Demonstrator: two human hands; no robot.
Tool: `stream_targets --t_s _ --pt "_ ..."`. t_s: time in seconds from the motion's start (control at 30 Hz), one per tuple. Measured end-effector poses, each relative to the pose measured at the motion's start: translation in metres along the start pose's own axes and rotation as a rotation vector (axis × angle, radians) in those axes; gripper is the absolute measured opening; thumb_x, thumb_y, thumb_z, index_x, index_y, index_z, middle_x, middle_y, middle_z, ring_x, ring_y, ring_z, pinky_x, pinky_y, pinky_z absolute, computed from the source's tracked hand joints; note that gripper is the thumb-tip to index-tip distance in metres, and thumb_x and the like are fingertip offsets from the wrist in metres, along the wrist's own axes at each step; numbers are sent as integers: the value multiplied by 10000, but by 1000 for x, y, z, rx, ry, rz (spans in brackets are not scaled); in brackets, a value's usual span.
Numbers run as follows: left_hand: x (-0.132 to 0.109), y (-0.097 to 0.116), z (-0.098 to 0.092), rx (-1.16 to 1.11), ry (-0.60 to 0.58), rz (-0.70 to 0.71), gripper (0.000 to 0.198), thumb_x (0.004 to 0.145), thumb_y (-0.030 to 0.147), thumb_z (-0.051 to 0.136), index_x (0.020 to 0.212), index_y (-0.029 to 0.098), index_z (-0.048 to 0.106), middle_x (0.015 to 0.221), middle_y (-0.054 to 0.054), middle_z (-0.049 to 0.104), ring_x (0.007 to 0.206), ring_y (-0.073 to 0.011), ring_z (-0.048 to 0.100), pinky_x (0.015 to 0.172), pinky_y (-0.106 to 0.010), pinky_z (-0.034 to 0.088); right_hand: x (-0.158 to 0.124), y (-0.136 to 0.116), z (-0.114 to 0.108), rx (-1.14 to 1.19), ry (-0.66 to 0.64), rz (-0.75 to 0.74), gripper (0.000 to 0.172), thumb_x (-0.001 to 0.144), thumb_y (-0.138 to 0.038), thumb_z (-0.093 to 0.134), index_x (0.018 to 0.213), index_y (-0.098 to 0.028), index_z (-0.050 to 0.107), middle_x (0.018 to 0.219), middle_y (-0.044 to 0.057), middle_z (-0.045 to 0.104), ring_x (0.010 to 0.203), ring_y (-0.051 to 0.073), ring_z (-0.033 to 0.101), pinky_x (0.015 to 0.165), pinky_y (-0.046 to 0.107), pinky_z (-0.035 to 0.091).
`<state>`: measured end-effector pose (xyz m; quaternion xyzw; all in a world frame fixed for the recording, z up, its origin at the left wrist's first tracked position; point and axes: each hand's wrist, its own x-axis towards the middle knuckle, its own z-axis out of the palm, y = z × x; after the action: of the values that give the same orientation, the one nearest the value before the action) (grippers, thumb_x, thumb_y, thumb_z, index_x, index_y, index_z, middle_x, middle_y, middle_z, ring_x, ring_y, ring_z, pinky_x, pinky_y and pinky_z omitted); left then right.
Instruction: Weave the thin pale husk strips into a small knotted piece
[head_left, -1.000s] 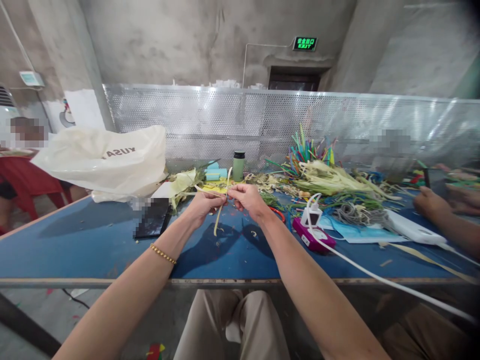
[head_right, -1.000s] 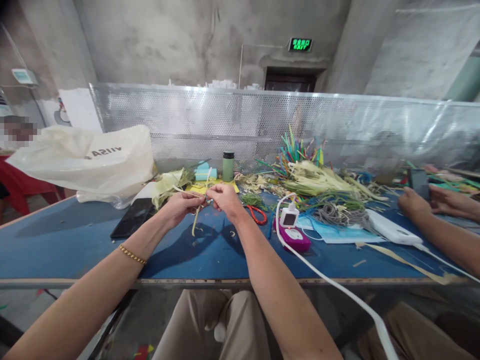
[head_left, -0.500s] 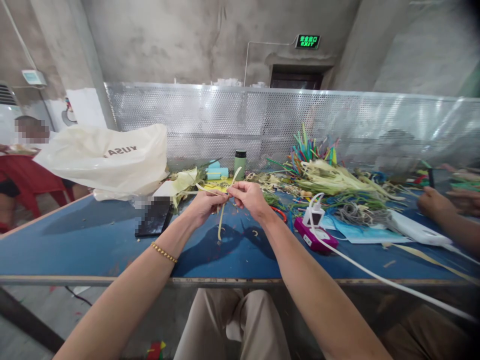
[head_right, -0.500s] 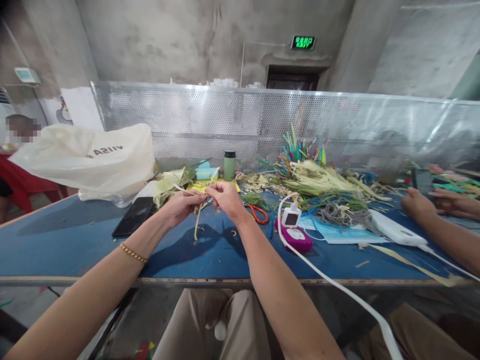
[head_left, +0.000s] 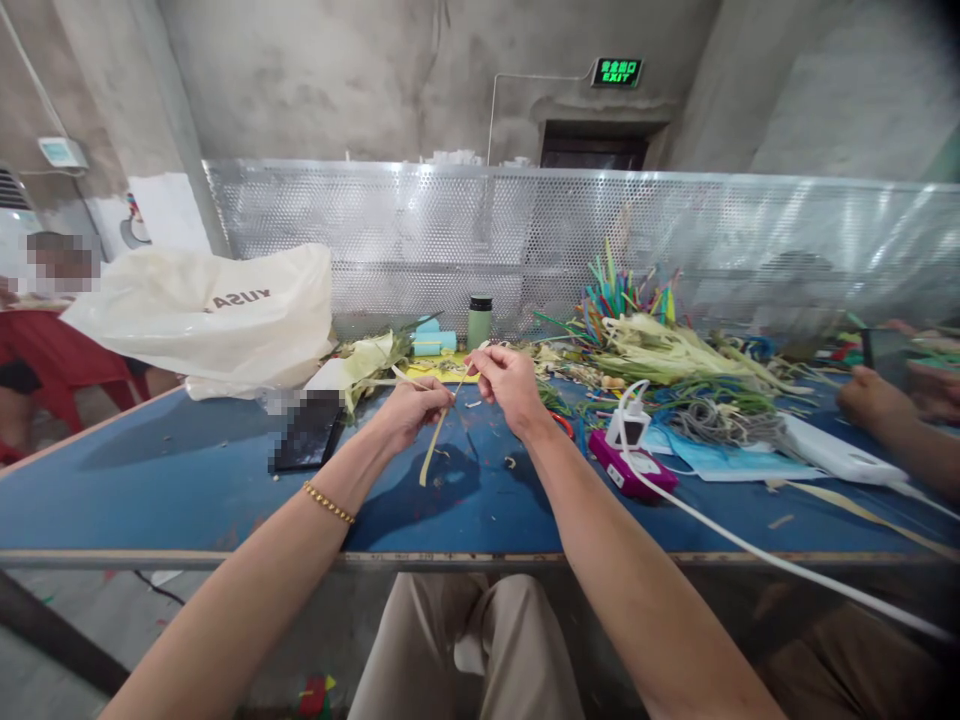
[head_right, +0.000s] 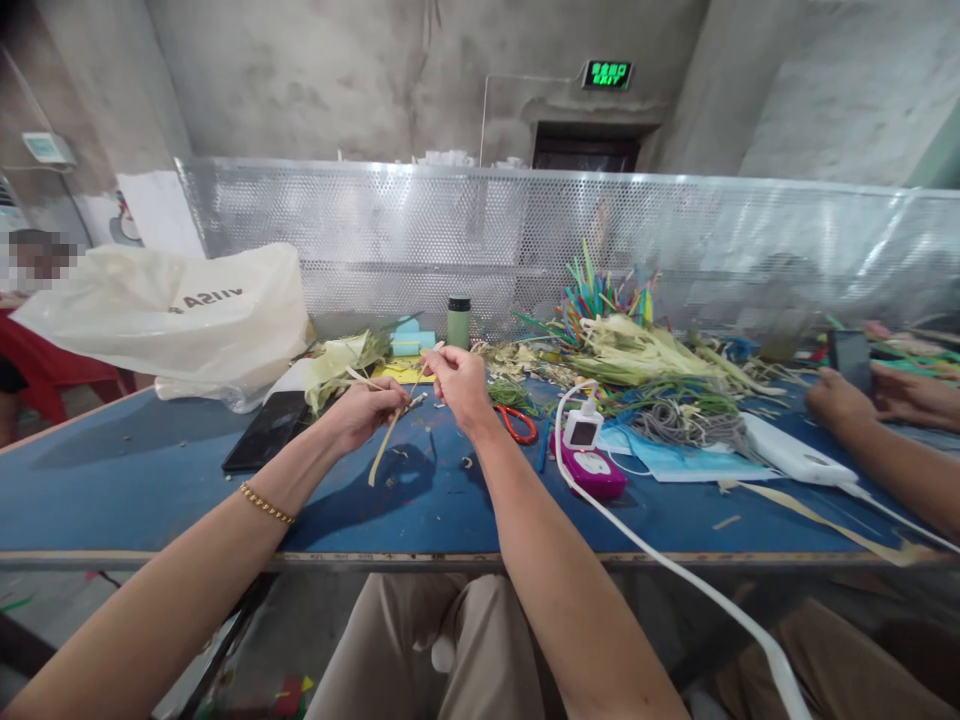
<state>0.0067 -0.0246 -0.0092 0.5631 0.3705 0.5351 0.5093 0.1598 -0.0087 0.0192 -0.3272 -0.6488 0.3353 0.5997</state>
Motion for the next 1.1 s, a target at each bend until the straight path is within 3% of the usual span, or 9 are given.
stream_targets --t_s 0.23,0.5,0.7,0.87,1.1 --pt "2 -1 -2 -125 17 -13 77 548 123 661 594 122 599 562 9 527 496 -63 424 476 -207 305 -4 3 3 -235 -149 8 164 726 -318 645 723 -154 643 444 -48 506 379 77 414 395 203 336" --pt "3 -3 -4 -99 -13 -6 200 566 223 784 662 88 671 600 -29 585 501 -64 436 494 -222 311 3 11 0 -419 -26 -176 154 790 -267 565 746 -150 653 687 32 652 583 121 548 561 231 424" --pt "0 -3 0 51 -35 18 115 563 162 721 527 97 634 503 -17 543 472 -69 423 482 -230 291 -1 7 7 -556 -243 -380 139 799 -251 596 768 -173 706 803 43 667 747 136 576 683 244 421" --pt "-3 -1 3 114 -52 11 176 571 165 710 466 121 576 447 5 484 434 -64 398 455 -227 270 -3 6 9 -526 -248 -282 73 732 -187 609 699 -163 671 713 22 650 670 124 557 629 233 417" --pt "-4 4 -1 78 -122 -10 165 635 265 729 628 112 666 601 -47 615 472 -80 471 471 -233 328 -2 -1 1 -221 -200 -61 154 731 -290 609 761 -142 636 557 -22 557 499 88 466 482 206 384"
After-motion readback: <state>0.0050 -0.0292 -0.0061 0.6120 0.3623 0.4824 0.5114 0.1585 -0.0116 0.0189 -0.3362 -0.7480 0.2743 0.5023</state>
